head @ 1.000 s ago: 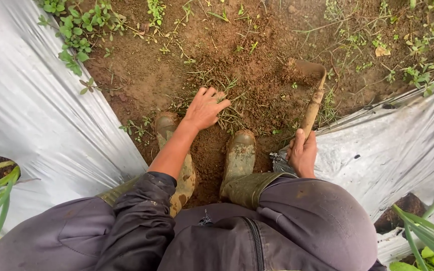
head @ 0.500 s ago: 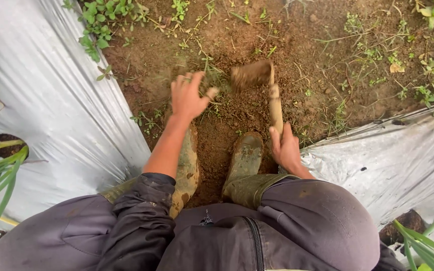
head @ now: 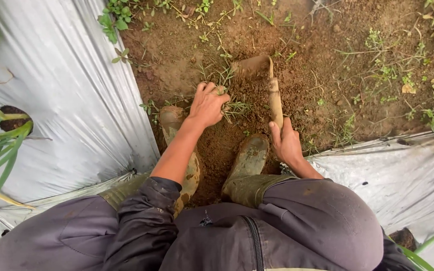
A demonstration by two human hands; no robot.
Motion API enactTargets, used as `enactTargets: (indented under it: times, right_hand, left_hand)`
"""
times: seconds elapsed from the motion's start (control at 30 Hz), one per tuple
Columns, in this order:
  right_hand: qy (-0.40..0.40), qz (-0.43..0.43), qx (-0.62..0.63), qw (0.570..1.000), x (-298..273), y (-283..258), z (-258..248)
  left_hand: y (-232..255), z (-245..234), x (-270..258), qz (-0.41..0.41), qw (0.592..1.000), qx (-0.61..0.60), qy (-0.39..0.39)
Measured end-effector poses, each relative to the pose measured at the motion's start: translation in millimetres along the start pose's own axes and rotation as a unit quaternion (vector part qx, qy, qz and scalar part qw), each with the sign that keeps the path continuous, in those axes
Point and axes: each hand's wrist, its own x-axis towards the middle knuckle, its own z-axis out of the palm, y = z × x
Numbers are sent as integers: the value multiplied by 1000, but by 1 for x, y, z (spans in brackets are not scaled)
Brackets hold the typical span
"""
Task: The person uses a hand hoe to loosen soil and remove weeds from a garden bed covered with white plastic mulch. They gather the uprooted weeds by hand and walk along the rows to discard them.
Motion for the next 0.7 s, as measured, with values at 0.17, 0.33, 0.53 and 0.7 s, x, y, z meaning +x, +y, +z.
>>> enactTargets:
  times: [0.17,0.33,0.53,0.7]
  right_hand:
    - [-52,7,-66,996,-26,44,0]
    - [-30,13,-76,997,-25,53,6]
    - [-26,39,-133,990,-37,89,9]
    - [-40,62,-142,987,-59,119,20]
  left_hand:
    - [-10,40,-3,15,1000,-4,19]
    - [-15,47,-9,4,999,-32,36]
    - [-9,24,-12,26,998,-42,27]
    - [-28,10,-20,2,997,-70,-17]
